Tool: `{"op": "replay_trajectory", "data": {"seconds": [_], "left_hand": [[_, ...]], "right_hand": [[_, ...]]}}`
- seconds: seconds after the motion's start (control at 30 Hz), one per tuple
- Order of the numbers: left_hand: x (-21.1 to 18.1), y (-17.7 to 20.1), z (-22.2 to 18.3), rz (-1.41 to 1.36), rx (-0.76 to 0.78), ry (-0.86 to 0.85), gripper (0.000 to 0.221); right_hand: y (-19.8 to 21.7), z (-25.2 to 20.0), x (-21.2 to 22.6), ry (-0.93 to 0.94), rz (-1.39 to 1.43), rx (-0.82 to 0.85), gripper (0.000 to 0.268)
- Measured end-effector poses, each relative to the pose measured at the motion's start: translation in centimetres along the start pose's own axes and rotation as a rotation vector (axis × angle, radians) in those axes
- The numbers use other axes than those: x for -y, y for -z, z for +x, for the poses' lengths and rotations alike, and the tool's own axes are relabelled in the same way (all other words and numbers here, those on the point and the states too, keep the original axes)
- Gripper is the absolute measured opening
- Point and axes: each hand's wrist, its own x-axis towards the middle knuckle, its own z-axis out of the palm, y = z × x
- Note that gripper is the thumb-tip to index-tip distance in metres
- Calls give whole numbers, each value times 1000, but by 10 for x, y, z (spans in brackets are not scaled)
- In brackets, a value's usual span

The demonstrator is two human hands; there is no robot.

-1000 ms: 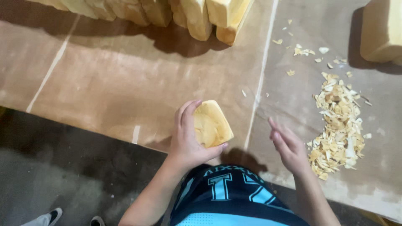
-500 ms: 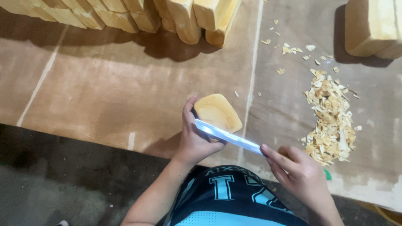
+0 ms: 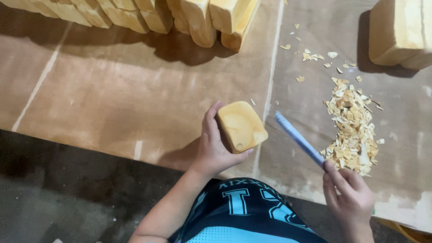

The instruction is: The person uses a knife to scrape and trim the edges of bread loaves on a wooden table, moving each loaf aside after trimming to clear space for the next one.

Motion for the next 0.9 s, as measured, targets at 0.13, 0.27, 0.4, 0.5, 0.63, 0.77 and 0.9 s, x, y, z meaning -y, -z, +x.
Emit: {"op": "replay_trajectory", "data": {"seconds": [0.13, 0.27, 0.4, 0.5, 0.63, 0.77, 0.9], "left_hand": [[1, -6, 6, 9, 16, -75, 126], [2, -10, 9, 34, 13, -110, 127], [2, -15, 4, 30, -10, -64, 124], [3, -15, 4, 2, -6, -71, 123], [3, -15, 4, 5, -14, -85, 122], [-1, -16, 5, 24, 29, -33, 123], [-2, -16, 6, 15, -1, -31, 123]], "right_hand": [[-8, -14, 3, 134, 115, 86, 47], [-2, 3, 26, 156, 116, 124, 50], [12, 21, 44, 188, 128, 135, 50], [14, 24, 49, 202, 131, 115, 50], [13, 21, 45, 201, 119, 116, 50], [15, 18, 44, 175, 77, 138, 51], [7, 23, 52, 227, 61, 82, 50]]}}
